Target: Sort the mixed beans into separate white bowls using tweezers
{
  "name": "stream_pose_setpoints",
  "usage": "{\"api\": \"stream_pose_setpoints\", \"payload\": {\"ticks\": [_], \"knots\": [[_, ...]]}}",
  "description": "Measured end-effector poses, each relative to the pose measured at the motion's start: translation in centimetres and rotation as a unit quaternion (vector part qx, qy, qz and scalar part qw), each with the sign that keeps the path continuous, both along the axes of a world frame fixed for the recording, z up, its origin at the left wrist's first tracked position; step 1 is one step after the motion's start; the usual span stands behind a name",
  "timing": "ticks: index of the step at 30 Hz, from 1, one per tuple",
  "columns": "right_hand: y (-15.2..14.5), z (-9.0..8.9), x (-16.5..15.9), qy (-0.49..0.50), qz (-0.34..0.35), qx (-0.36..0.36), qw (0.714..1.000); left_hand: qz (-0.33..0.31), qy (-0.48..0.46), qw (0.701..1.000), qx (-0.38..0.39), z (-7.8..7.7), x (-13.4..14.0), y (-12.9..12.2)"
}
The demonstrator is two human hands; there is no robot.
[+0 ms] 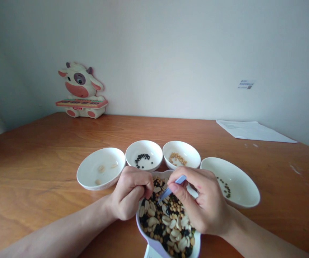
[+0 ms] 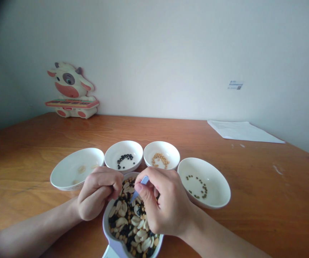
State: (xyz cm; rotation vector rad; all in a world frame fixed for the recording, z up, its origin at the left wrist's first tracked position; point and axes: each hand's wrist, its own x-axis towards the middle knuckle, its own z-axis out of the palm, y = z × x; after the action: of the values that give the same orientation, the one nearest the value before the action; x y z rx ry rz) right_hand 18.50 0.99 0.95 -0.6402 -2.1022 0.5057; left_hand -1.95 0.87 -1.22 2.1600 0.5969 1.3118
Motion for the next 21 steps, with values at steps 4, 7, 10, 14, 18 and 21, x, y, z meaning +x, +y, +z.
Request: {"api": "stream_pose_setpoints", "payload": {"ticks": [4,7,10,14,18,21], "knots": [[0.02,-0.03,-0.07,-0.011,-0.008,-0.022,1.000,0.004,0.001,1.000,0.002,0.00,0.11,0.02],[-0.03,0.01,-0.10,-0.028,-0.010,-0.030,0.999,0.006,-0.001,1.000,0.001,0.00,0.19,0.00],[-0.07,0.07,-0.09,-0.034,-0.014,-0.032,0.999,0.010,0.002,1.000,-0.003,-0.01,0.18,-0.05],[0.00,0.13,-0.16,-0.034,0.000,-0.024,0.999,0.009,0.000,1.000,-0.005,0.00,0.13,-0.12],[0.06,0.19,-0.32,-0.030,0.011,-0.023,0.999,0.006,0.002,1.000,-0.003,0.08,0.16,-0.08],[0.06,0.19,-0.35,-0.025,0.009,-0.020,0.999,0.005,0.002,1.000,-0.003,0.12,0.18,-0.02]]}}
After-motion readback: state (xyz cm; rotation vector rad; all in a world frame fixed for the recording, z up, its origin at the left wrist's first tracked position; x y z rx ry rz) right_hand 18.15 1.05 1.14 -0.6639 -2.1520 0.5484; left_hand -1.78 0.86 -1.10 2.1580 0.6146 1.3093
